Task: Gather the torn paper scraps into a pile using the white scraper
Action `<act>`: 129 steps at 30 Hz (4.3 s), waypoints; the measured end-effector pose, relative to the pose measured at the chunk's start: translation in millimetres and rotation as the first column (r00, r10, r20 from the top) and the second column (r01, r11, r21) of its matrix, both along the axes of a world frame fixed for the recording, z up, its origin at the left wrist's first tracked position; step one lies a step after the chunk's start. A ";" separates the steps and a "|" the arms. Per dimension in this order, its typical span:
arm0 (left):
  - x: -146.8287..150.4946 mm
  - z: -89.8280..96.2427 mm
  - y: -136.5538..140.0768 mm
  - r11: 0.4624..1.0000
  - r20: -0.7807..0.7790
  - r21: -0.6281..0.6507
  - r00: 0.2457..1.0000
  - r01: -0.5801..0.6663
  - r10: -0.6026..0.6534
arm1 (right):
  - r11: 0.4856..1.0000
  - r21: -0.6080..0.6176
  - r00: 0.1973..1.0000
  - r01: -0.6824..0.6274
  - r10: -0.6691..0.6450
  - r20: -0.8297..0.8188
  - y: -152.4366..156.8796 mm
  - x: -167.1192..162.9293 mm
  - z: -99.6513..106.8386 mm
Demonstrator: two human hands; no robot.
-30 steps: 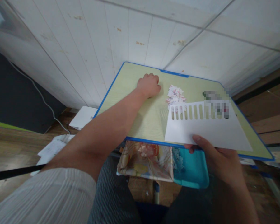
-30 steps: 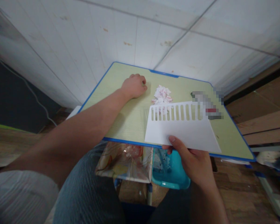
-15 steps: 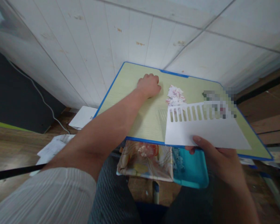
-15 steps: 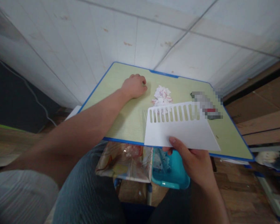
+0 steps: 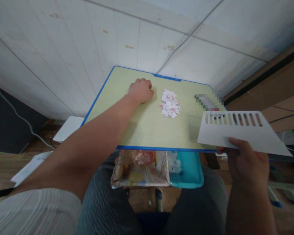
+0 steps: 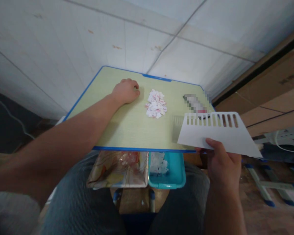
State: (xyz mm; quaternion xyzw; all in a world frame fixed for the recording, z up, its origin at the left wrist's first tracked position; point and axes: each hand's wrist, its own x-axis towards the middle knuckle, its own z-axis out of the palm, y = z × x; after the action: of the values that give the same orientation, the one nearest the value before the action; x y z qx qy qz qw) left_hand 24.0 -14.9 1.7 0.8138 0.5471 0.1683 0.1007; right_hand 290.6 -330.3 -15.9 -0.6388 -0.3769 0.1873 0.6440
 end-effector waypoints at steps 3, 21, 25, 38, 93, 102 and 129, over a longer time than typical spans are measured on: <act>-0.9 1.2 -0.1 1.000 -0.002 -0.003 1.000 0.003 -0.003 | 0.994 -0.014 0.994 0.110 -0.110 -0.012 -5.6 21.7 -2.2; 0.8 1.2 -1.4 1.000 -0.005 0.002 1.000 0.009 -0.009 | 0.902 -0.375 0.953 -0.214 0.278 0.125 30.0 -35.4 26.6; 1.6 0.3 -1.1 1.000 -0.003 -0.001 1.000 -0.001 0.001 | 0.892 -0.363 0.936 -0.270 0.331 0.118 33.7 -58.7 27.5; 2.3 0.0 -1.7 1.000 -0.001 -0.010 1.000 0.017 -0.017 | 0.946 -0.280 0.979 -0.161 0.188 0.072 40.6 -74.0 37.8; -8.5 -8.5 0.2 0.989 -0.009 0.119 0.996 -0.085 0.086 | 0.851 -0.260 0.875 -0.456 0.483 0.045 58.7 -65.7 4.9; -32.5 -2.8 -61.1 0.993 -0.164 0.110 0.984 -0.051 0.068 | 0.980 -0.109 0.981 -0.169 0.158 -0.110 79.3 -64.4 -15.5; -41.3 9.5 3.9 0.993 -0.221 0.116 0.973 -0.036 0.061 | 0.835 -0.502 0.956 -0.224 0.287 0.051 218.1 -17.1 53.0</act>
State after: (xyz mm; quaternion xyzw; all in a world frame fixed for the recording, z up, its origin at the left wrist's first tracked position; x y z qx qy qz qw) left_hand -17.3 -11.0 11.2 0.8184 0.5643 0.1080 -0.0110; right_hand 273.4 -112.2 37.0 -0.7355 -0.4381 0.3213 0.4048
